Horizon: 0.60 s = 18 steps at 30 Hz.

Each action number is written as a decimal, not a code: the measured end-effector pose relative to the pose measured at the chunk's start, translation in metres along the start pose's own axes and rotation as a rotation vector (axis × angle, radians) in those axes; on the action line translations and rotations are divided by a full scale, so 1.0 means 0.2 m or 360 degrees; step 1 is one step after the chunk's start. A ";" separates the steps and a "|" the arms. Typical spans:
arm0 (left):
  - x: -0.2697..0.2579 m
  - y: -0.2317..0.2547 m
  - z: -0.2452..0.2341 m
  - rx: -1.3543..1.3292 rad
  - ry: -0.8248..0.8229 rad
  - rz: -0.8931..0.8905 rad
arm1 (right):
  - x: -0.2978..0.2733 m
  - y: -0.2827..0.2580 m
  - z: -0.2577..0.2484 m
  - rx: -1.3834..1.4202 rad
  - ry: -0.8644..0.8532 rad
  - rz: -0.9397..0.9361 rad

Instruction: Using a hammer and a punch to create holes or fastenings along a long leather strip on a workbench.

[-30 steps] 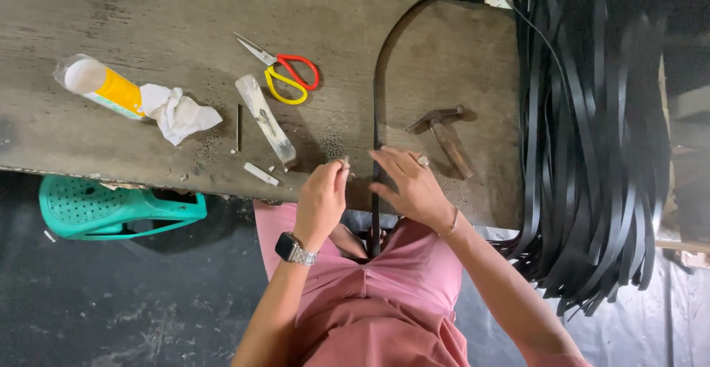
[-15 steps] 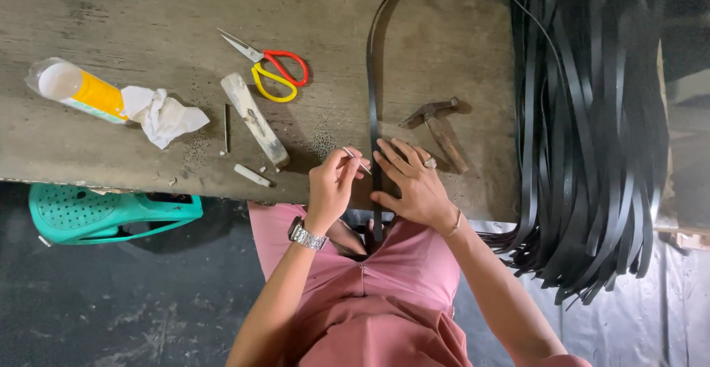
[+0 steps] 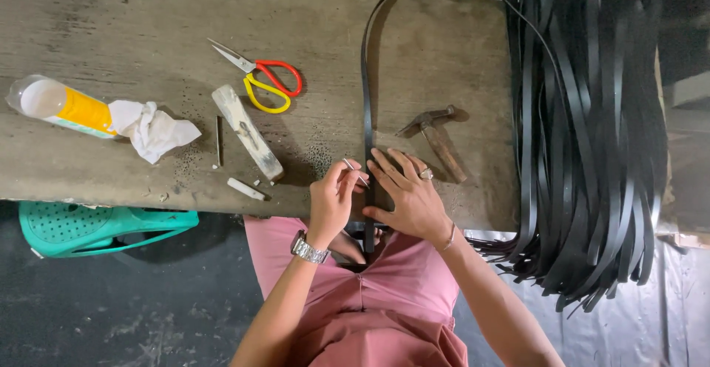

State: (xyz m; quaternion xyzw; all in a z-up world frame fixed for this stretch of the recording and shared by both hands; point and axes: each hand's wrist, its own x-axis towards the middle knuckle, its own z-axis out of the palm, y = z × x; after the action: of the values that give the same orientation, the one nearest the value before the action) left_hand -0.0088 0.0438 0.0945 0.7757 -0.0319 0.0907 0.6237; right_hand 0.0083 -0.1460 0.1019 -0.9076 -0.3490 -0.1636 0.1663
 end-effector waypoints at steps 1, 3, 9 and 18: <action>0.00 0.01 0.00 0.0002 0.0001 -0.0003 | 0.00 0.00 0.00 0.0003 -0.0002 0.0000; 0.01 0.02 0.00 -0.0011 0.0016 -0.0025 | 0.00 0.00 -0.01 0.0000 -0.0017 0.0007; 0.00 0.01 0.00 0.0058 0.0003 0.0000 | -0.01 -0.01 -0.01 0.0005 -0.0017 0.0015; 0.01 -0.01 0.01 0.0035 -0.0020 -0.0001 | 0.01 -0.02 -0.03 0.0003 -0.0024 0.0030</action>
State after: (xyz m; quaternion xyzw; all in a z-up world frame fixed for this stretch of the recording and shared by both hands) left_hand -0.0072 0.0427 0.0932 0.7830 -0.0347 0.0859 0.6150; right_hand 0.0060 -0.1448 0.1083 -0.9119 -0.3418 -0.1549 0.1661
